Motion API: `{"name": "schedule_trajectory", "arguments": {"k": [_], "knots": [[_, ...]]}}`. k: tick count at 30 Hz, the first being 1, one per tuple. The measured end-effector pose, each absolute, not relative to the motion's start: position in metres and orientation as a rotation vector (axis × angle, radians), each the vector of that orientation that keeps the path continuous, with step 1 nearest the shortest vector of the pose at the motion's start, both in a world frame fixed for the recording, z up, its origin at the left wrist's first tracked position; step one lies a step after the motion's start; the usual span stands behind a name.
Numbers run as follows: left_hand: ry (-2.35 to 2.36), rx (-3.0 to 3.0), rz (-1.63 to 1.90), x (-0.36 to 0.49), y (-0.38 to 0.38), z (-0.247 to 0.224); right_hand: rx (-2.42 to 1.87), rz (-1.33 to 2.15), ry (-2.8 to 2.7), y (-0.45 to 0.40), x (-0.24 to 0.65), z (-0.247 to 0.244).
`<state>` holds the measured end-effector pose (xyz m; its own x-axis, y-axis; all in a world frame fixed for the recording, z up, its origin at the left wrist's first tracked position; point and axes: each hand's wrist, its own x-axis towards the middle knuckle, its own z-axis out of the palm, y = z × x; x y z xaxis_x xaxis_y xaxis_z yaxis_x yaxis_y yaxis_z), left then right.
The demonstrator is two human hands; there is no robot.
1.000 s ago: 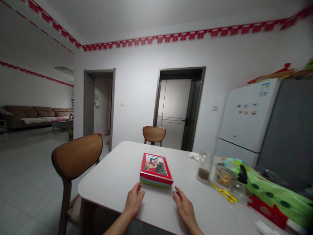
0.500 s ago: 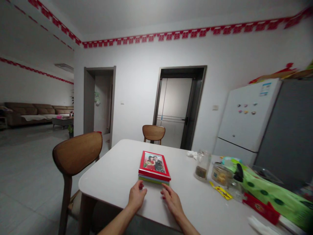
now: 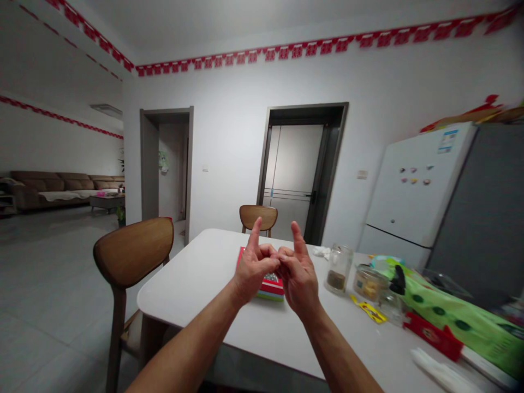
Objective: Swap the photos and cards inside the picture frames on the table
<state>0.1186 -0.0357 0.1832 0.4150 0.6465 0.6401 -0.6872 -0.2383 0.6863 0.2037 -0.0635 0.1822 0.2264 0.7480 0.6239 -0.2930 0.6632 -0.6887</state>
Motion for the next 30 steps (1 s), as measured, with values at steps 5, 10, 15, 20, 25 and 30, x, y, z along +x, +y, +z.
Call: {"name": "schedule_trajectory", "arguments": {"k": [5,10,15,20,25,30], "knots": [[-0.006,1.269,1.219,0.122,-0.033,0.169,-0.522,0.792,-1.119,-0.061,0.205,0.169],[0.263,1.227,1.223,0.119,-0.020,0.158,-0.690,0.844,-1.039,-0.045,0.220,0.154],[0.555,1.144,1.098,0.106,0.011,0.163,-0.915,0.920,-0.830,-0.026,0.247,0.153],[0.603,1.173,0.931,0.117,0.014,0.186,-0.998,1.024,-0.998,-0.022,0.240,0.178],[0.668,1.157,0.891,0.134,0.011,0.183,-1.333,0.649,-1.333,-0.008,0.226,0.168],[0.811,1.059,0.922,0.131,0.032,0.131,-1.635,0.209,-1.517,0.021,0.245,0.118]]}}
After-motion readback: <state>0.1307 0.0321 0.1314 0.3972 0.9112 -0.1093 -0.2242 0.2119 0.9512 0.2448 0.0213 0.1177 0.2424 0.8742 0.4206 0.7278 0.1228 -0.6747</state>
